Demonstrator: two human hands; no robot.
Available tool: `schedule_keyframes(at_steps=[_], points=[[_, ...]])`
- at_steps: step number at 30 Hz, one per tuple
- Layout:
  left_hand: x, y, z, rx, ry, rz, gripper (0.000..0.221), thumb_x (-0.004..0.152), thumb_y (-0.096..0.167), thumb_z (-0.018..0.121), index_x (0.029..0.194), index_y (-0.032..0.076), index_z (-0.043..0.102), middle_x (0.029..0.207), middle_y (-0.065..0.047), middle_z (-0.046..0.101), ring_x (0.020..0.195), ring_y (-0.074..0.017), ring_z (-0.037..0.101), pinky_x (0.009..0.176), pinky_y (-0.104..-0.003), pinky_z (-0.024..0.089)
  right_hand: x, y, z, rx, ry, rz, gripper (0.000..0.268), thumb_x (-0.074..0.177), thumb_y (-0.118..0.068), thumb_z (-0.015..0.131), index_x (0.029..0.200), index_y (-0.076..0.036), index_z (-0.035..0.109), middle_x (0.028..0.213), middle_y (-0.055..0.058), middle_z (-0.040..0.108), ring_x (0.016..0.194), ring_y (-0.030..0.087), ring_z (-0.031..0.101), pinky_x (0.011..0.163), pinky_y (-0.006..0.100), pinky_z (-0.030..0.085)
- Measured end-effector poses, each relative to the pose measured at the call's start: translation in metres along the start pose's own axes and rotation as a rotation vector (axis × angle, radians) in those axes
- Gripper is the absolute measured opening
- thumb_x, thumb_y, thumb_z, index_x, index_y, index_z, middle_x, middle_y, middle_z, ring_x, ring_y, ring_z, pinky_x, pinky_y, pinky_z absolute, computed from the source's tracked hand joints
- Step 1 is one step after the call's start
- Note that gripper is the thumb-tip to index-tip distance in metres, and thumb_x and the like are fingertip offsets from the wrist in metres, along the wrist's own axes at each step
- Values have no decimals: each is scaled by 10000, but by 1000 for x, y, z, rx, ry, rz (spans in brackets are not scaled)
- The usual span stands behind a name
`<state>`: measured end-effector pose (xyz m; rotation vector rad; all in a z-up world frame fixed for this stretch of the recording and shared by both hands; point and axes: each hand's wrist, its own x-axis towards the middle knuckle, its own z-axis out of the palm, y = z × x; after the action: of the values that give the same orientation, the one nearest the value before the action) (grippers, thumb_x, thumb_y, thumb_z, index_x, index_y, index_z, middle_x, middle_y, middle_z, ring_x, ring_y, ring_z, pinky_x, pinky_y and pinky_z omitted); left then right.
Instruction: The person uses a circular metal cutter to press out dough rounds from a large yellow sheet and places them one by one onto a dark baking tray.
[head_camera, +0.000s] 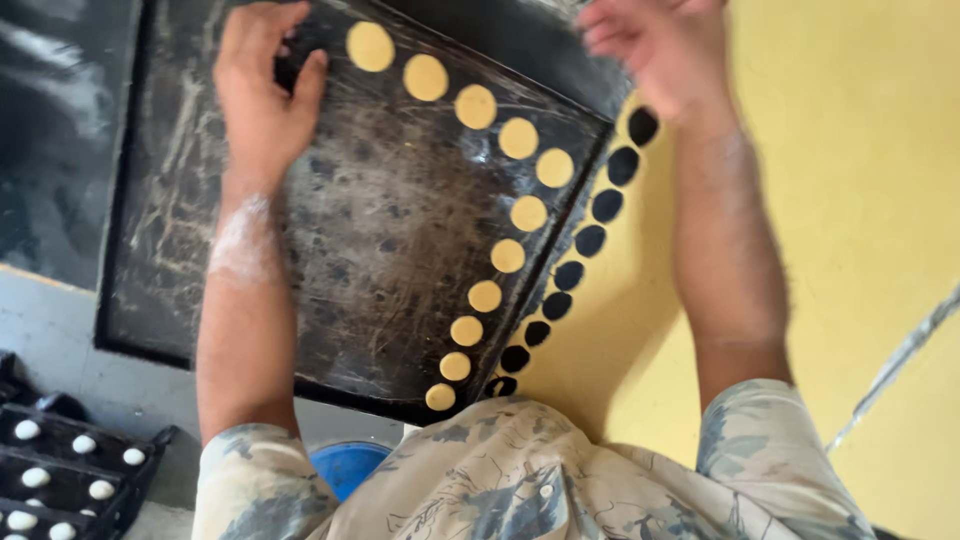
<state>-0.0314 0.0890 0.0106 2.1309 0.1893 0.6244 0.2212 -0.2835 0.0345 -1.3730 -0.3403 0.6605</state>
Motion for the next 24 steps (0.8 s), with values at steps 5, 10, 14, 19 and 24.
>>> schedule_keyframes(at_steps=[5,10,14,19,24], points=[[4,-13,0,10,30,-12,512,872,-65,750,1351,17,587,1264,-170,616,1156,-335,633,956,-391,540,15,19,183,-781,-142,-633,122,1016,-168,783,1047,-49,777,872,90,761,716,169,706,633,358,540],[8,-12,-1,109,-27,168,605,777,-82,723,1353,-7,556,1319,-207,581,1261,-410,543,1082,-466,479,40,32,238,-1302,-113,-1211,173,928,-250,836,1009,-148,723,1202,36,664,1151,234,639,926,459,546],[13,-12,6,238,-51,217,539,851,-47,797,1356,18,621,1334,-173,604,1258,-387,546,1125,-473,460,11,19,185,-1113,16,-1098,236,945,-234,880,1031,-78,726,1190,85,648,1106,281,645,897,442,546],[17,-4,5,211,-151,215,516,865,-83,750,1365,15,672,1334,-145,617,1236,-359,561,1099,-441,476,-41,-8,66,-1049,227,-771,198,975,-86,893,958,-4,713,985,114,662,924,257,645,785,390,520],[25,20,3,198,-174,288,439,885,-40,836,1298,-14,689,1293,-157,598,1221,-346,553,1039,-435,480,-51,-28,-38,-939,494,-472,130,1001,-2,712,876,32,730,640,50,600,567,108,523,503,338,349]])
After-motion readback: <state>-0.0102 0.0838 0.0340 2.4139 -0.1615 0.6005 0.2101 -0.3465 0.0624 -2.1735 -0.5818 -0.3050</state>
